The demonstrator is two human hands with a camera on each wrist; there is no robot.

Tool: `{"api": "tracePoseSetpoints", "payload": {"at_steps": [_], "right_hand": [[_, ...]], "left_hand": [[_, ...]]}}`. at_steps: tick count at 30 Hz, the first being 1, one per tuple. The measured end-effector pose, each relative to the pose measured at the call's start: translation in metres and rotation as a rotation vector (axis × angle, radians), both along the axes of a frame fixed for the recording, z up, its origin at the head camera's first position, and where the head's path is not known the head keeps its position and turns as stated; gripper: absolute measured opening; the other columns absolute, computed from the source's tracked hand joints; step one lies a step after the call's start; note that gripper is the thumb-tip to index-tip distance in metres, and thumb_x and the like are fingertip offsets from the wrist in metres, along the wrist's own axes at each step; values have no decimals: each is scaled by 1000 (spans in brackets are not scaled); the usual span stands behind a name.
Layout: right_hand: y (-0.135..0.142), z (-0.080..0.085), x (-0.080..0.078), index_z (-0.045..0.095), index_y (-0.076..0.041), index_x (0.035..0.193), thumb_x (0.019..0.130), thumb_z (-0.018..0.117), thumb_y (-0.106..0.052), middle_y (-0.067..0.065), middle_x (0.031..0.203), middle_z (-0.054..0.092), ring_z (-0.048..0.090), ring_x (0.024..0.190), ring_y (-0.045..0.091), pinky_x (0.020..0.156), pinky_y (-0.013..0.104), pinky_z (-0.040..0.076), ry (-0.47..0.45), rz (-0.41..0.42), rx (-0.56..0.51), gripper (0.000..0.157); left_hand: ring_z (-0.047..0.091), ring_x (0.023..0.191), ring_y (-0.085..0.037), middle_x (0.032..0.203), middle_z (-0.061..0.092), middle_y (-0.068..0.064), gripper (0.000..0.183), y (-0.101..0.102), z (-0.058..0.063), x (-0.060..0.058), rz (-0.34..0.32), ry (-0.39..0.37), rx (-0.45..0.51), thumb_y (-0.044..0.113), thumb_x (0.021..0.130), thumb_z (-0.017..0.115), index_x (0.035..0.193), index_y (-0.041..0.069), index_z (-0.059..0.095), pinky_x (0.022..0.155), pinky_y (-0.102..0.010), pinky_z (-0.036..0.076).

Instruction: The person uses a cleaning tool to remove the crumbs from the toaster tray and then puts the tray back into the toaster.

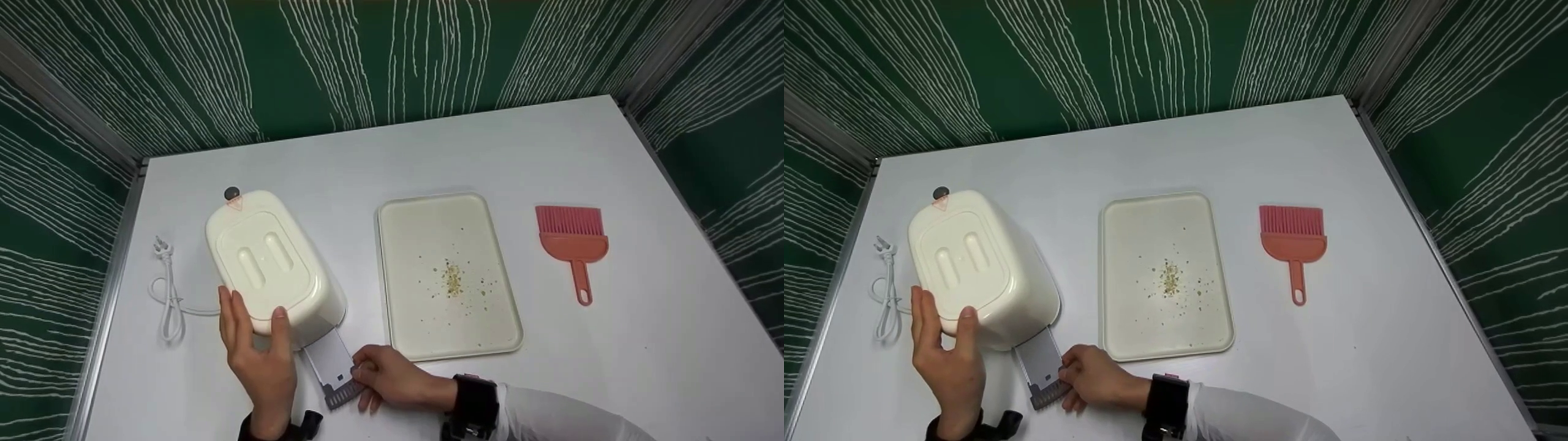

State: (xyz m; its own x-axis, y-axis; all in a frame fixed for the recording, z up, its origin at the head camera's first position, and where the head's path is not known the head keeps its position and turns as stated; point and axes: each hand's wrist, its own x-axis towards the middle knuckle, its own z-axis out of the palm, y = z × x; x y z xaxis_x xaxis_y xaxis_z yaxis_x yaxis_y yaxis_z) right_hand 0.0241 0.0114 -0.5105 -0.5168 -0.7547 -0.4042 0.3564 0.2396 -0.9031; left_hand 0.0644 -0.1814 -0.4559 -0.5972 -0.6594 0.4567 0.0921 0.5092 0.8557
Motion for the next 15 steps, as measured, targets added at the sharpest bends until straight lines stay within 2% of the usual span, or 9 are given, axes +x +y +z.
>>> {"api": "tracePoseSetpoints", "payload": {"at_steps": [6, 15], "right_hand": [[-4, 0, 3, 55, 4, 119, 107, 54, -3, 18, 83, 74, 67, 56, 14, 50, 31, 58, -27, -53, -8, 13], [-10, 2, 3, 57, 7, 119, 107, 54, -4, 12, 89, 72, 69, 62, 15, 54, 29, 59, -26, -126, -21, 17]], "left_hand": [[24, 155, -32, 166, 32, -21, 67, 0, 1, 0, -7, 12, 34, -6, 91, 73, 149, -16, 41, 124, -36, 23], [24, 155, -34, 166, 32, -23, 66, 1, 1, 0, 3, 1, 6, -1, 94, 72, 149, -16, 40, 125, -38, 22]]}}
